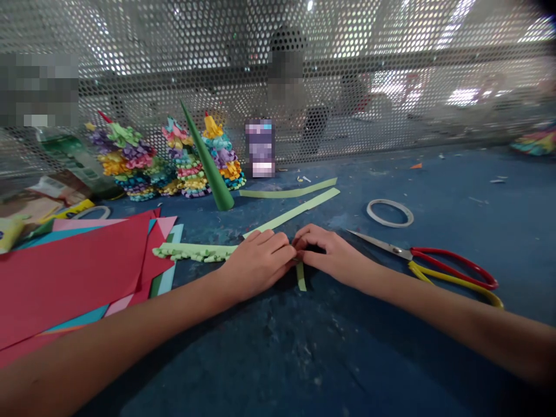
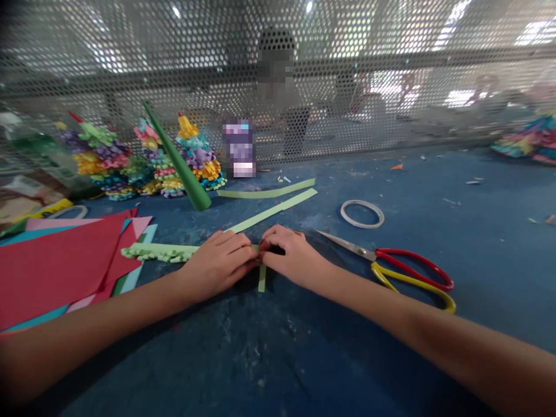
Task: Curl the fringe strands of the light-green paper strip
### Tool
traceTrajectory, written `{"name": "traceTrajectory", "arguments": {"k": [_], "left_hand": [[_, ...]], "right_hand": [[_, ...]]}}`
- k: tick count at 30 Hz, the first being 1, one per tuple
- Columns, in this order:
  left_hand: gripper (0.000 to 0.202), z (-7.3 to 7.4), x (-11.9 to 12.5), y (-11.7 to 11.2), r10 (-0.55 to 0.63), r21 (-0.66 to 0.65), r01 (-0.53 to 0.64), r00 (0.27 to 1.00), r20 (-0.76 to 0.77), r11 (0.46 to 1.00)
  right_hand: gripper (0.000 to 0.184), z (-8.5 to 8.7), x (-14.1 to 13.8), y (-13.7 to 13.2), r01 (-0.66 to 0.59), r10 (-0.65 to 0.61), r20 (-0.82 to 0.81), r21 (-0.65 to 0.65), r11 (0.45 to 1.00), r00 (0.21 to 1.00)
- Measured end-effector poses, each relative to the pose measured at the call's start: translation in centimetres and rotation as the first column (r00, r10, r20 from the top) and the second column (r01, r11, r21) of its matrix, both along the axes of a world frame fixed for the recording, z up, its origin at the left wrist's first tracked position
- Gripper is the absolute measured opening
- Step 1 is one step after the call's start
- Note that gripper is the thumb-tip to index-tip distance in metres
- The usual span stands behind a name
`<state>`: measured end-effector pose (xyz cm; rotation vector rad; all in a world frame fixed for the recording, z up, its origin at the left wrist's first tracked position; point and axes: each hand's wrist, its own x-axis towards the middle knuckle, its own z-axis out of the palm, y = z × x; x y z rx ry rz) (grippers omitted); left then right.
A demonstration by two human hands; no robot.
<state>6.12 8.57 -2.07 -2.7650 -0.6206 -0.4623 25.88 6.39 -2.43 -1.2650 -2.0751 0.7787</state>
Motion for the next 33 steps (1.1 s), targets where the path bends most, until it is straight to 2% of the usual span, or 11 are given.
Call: {"name": "traceTrajectory", "arguments": {"k": [13,20,25,33], "left_hand": [[0.022,0.3,0.1,-0.4,0.099,0.083,-0.098,0.995,-0.006,0.992],[0.017,0.3,0.2,-0.6,0.104,0.030,-0.103,0.995,-0.010,0.994],[0.016,0.2,0.2,-0.5,0.086,0.042,-0.087,0.996,0.029,0.995],[0.021,0.2,0.2,-0.6,0.128,0.095,-0.131,0.991,0.030,0.987]], "right_hand": [[0.006,0.6,-0.6,-0.9,0.054,-0.067,0.119,0.106,0.993,0.991],[0.009,-0.2,-0.1,-0.2,0.013,-0.013,0.004,0.104,0.994,1.000],[0.012,-0.7,0.1,0.1,-0.010,0.011,-0.015,0.099,0.995,1.000],[0.007,-0.3,-0.1,-0.3,0.039,-0.035,-0.025,0.141,0.989,0.999]]}}
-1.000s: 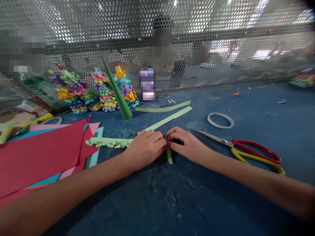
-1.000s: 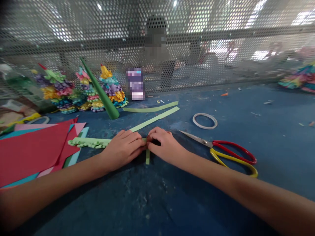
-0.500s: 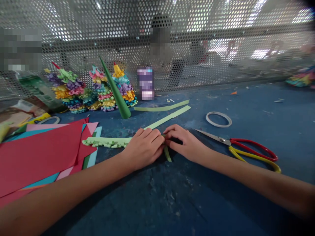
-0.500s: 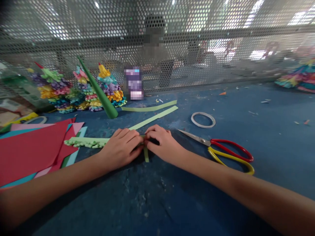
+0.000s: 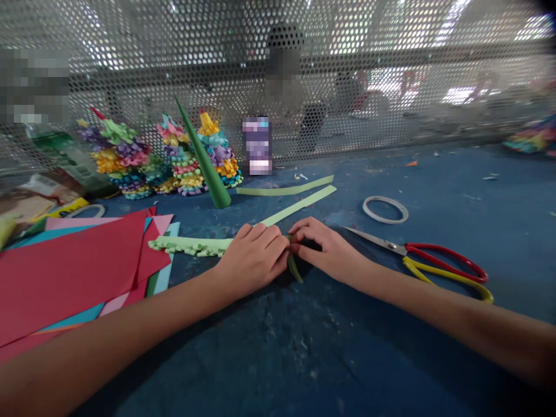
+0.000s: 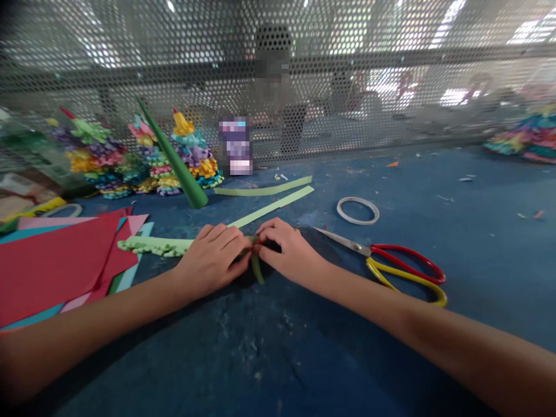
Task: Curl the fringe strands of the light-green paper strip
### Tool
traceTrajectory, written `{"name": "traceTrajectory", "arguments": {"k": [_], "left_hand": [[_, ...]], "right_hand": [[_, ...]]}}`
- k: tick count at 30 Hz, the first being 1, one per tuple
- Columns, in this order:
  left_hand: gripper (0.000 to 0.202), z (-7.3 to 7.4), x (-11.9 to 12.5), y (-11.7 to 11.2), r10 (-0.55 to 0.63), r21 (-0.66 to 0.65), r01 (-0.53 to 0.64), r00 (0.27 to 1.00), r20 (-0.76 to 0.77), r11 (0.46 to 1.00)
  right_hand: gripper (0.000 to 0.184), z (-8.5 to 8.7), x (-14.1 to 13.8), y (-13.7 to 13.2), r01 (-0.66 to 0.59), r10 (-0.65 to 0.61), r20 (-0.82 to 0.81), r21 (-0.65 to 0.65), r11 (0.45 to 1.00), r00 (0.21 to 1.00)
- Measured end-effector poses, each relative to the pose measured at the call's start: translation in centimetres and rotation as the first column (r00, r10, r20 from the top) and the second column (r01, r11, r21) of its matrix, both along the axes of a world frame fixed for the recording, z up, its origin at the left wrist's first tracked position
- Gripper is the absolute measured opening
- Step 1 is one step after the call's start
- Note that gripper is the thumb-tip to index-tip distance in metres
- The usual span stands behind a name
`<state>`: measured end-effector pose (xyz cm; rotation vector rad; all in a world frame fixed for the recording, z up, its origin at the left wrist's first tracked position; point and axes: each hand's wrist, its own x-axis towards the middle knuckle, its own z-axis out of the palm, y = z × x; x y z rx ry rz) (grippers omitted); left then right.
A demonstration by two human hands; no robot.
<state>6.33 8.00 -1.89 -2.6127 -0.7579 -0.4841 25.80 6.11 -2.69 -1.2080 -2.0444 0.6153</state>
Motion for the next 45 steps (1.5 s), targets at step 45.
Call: {"name": "traceTrajectory", "arguments": {"k": [45], "left_hand": [[0.011,0.4,-0.2,0.4,0.006,-0.384,0.042,0.992,0.125,0.922]], "right_hand": [[0.009,-0.2,0.3,-0.4,-0.044,0.008,-0.216,-0.161,0.986,0.976]]}}
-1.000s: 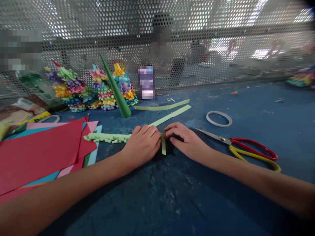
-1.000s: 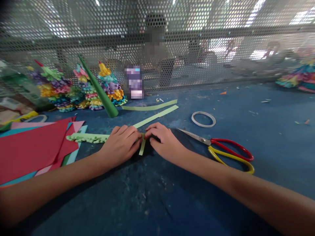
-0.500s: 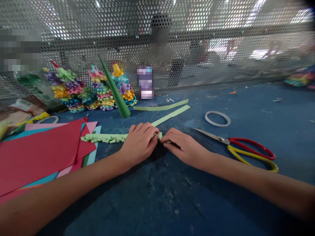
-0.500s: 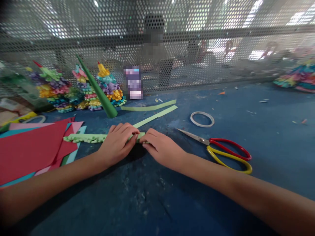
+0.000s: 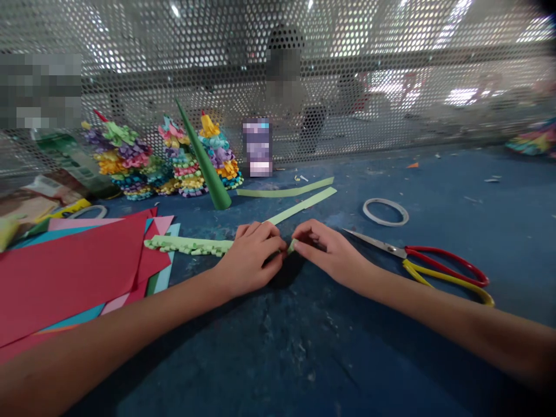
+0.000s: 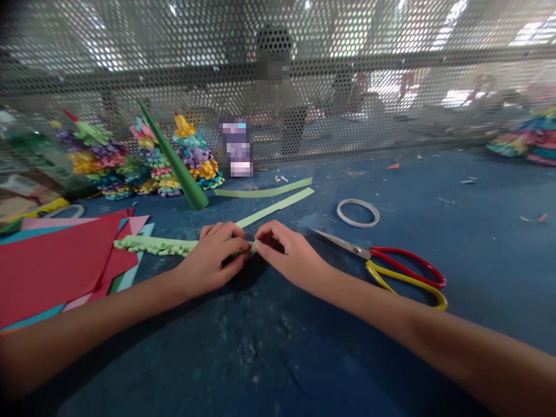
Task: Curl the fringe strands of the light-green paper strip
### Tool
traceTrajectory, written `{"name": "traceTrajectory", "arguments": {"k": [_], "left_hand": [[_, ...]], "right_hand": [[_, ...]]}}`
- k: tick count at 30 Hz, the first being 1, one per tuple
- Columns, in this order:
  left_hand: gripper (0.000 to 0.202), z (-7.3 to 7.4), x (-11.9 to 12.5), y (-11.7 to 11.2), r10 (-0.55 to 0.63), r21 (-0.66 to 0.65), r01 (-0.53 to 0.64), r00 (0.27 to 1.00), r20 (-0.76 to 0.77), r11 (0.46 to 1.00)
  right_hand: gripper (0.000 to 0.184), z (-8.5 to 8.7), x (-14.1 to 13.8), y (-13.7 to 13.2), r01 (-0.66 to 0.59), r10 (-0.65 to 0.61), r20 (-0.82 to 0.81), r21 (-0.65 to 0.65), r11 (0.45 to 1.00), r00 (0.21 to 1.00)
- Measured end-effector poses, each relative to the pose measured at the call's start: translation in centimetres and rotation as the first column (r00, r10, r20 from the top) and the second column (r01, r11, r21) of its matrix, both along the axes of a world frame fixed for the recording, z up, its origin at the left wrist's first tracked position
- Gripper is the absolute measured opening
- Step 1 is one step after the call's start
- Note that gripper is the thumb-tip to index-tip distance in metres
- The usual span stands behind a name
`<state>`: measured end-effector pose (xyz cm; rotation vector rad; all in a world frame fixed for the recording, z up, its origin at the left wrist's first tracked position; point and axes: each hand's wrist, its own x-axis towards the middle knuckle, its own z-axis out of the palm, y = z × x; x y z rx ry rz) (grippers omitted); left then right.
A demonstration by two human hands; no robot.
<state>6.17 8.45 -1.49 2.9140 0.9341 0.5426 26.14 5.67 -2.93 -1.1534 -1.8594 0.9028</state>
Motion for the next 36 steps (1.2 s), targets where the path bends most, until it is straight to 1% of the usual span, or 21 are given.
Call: {"name": "traceTrajectory", "arguments": {"k": [2,5,8,13,17,20,23,26,29,33,36], "left_hand": [[0.012,0.1,0.0,-0.1,0.011,0.002,-0.011,1.000,0.013,1.000],[0.012,0.2,-0.1,-0.3,0.005,-0.004,-0.005,0.999,0.039,1.000],[0.021,0.1,-0.1,-0.3,-0.030,-0.006,0.031,0.996,0.080,0.999],[0.019,-0.4,-0.1,-0.2,-0.011,0.049,0.010,1.000,0.027,0.999],[0.021,-0.4,-0.1,-0.2,-0.021,0.087,0.019,1.000,0.013,0.996],[0.021,-0.4,-0.2,-0.3,-0.036,0.102,0.035,0.999,0.007,0.994],[0.022,-0.4,-0.1,-0.3,-0.072,0.146,0.078,0.996,-0.043,0.986],[0.021,-0.3,0.0,-0.3,-0.094,0.171,0.106,0.993,-0.075,0.980],[0.017,-0.3,-0.1,-0.3,-0.092,0.145,0.100,0.994,-0.063,0.984],[0.014,-0.1,-0.2,-0.3,-0.060,0.097,0.064,0.997,-0.039,0.993],[0.014,-0.1,-0.3,-0.3,-0.060,0.087,0.061,0.998,-0.023,0.994]], "right_hand": [[0.010,0.0,0.2,0.2,0.009,-0.009,-0.004,-0.032,0.999,1.000],[0.010,0.2,0.3,0.4,-0.016,0.016,-0.014,-0.049,0.999,1.000],[0.010,0.2,0.2,0.4,-0.054,0.054,-0.003,-0.057,0.997,0.999],[0.014,0.0,-0.1,0.2,-0.093,0.096,0.056,-0.050,0.994,0.994],[0.013,-0.2,-0.1,0.3,-0.094,0.094,0.130,-0.009,0.996,0.987],[0.012,-0.2,-0.2,0.4,-0.096,0.085,0.187,0.050,0.994,0.979],[0.014,-0.1,-0.2,0.3,-0.076,0.040,0.275,0.122,0.990,0.960],[0.012,0.2,-0.4,0.0,-0.056,-0.003,0.348,0.158,0.986,0.937],[0.008,0.5,-0.5,-0.6,-0.057,-0.024,0.362,0.210,0.976,0.932],[0.005,0.7,-0.6,-1.3,-0.059,-0.072,0.386,0.318,0.946,0.920],[0.007,0.7,-0.7,-1.6,-0.055,-0.087,0.399,0.333,0.941,0.913]]}}
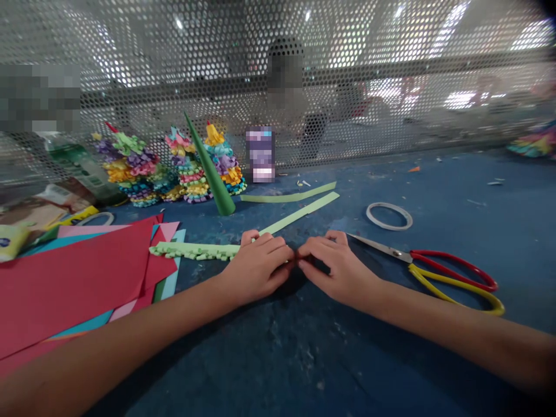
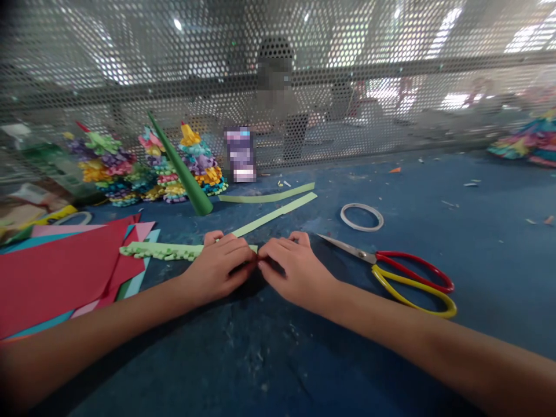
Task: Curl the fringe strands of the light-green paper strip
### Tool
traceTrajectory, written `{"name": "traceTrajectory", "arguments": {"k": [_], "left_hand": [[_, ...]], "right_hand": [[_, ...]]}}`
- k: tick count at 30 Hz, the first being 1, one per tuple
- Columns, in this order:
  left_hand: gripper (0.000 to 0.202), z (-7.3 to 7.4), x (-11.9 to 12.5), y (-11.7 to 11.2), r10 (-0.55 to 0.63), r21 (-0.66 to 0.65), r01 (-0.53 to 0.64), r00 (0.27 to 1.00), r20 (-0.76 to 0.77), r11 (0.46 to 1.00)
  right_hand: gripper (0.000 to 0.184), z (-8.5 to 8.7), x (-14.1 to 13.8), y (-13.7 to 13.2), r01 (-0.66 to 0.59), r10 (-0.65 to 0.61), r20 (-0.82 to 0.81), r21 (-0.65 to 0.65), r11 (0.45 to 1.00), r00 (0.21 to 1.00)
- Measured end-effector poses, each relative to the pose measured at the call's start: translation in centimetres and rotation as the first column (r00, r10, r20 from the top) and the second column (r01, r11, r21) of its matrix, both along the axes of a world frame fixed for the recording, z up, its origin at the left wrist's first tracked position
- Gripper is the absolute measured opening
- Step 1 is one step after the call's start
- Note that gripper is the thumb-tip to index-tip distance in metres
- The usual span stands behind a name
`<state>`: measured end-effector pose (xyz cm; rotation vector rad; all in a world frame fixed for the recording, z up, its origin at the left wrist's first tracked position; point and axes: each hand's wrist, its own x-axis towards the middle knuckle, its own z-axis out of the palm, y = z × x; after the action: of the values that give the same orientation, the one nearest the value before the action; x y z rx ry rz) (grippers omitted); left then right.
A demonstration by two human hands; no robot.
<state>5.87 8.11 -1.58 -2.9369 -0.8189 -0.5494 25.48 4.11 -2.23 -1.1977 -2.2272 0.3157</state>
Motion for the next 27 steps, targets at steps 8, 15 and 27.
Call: {"name": "traceTrajectory", "arguments": {"k": [8,15,27], "left_hand": [[0.021,-0.2,0.0,0.1,-0.074,0.035,0.074,0.997,-0.006,0.997],[0.020,0.1,0.1,-0.4,-0.144,0.275,0.154,0.988,-0.057,0.949],[0.023,-0.2,0.0,-0.2,-0.127,0.263,0.125,0.992,-0.009,0.957]], "right_hand": [[0.013,-0.1,0.6,1.6,-0.149,0.054,-0.252,-0.374,0.916,0.966],[0.016,-0.1,0.8,2.3,-0.262,0.166,-0.244,-0.439,0.860,0.955],[0.010,-0.3,1.0,1.7,-0.244,0.117,-0.303,-0.427,0.871,0.946]]}}
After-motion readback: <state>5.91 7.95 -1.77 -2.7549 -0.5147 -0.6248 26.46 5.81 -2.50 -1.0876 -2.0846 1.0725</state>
